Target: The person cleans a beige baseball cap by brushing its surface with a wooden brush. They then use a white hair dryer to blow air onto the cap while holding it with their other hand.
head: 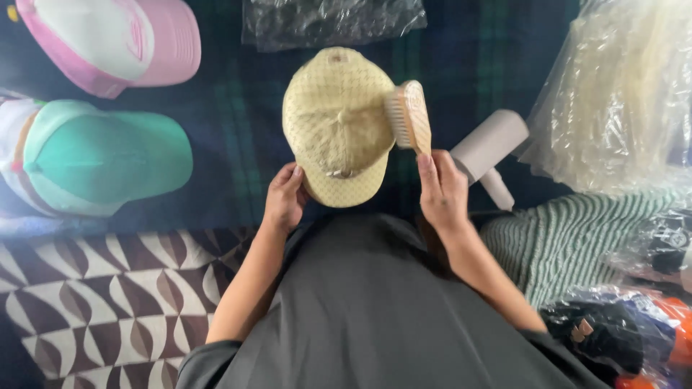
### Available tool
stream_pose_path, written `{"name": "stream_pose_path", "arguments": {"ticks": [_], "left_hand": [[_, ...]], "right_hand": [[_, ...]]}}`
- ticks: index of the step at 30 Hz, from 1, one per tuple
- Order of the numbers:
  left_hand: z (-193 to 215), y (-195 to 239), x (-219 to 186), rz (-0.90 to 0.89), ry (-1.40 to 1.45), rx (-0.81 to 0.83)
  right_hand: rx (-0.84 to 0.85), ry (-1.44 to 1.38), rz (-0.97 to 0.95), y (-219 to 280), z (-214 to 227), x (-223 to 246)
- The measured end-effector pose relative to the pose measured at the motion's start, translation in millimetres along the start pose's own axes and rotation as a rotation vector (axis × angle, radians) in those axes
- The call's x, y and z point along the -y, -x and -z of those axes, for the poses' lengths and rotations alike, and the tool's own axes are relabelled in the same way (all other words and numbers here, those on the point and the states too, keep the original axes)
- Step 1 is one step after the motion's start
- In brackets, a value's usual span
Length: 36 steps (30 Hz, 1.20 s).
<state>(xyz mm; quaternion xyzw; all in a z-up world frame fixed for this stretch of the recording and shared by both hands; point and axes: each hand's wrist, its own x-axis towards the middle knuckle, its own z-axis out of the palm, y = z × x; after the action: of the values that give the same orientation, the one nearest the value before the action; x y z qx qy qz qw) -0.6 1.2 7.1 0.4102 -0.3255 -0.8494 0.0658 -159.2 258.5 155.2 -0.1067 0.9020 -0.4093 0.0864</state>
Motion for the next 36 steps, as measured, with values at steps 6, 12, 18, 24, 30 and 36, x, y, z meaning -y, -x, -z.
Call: {"name": "stream_pose_path", "arguments": {"ticks": [6, 12, 18, 24, 30, 36], "left_hand": [[-7, 6, -12, -0.010, 0.003, 0.001], [-50, 63, -66, -0.473, -0.588, -0.273], [-154, 116, -99, -0.616, -0.323, 0.297], [-167, 70, -165, -0.639, -0.704, 0.154], [-182, 34, -187, -0.395, -1.609, 0.539], [-136, -39, -197, -0.498, -1.424, 0.168]], "right_hand": [[0.065, 0.285, 0.497, -112, -2, -4], [-0.183, 0.117, 0.401, -88, 27, 46], [0.092, -0.092, 0.740, -9, -42, 101], [0.019, -0.142, 0.705, -12, -40, 136], [-0.120, -0.072, 0.590, -44, -32, 64], [0.109, -0.359, 0.093, -55, -47, 27]]}}
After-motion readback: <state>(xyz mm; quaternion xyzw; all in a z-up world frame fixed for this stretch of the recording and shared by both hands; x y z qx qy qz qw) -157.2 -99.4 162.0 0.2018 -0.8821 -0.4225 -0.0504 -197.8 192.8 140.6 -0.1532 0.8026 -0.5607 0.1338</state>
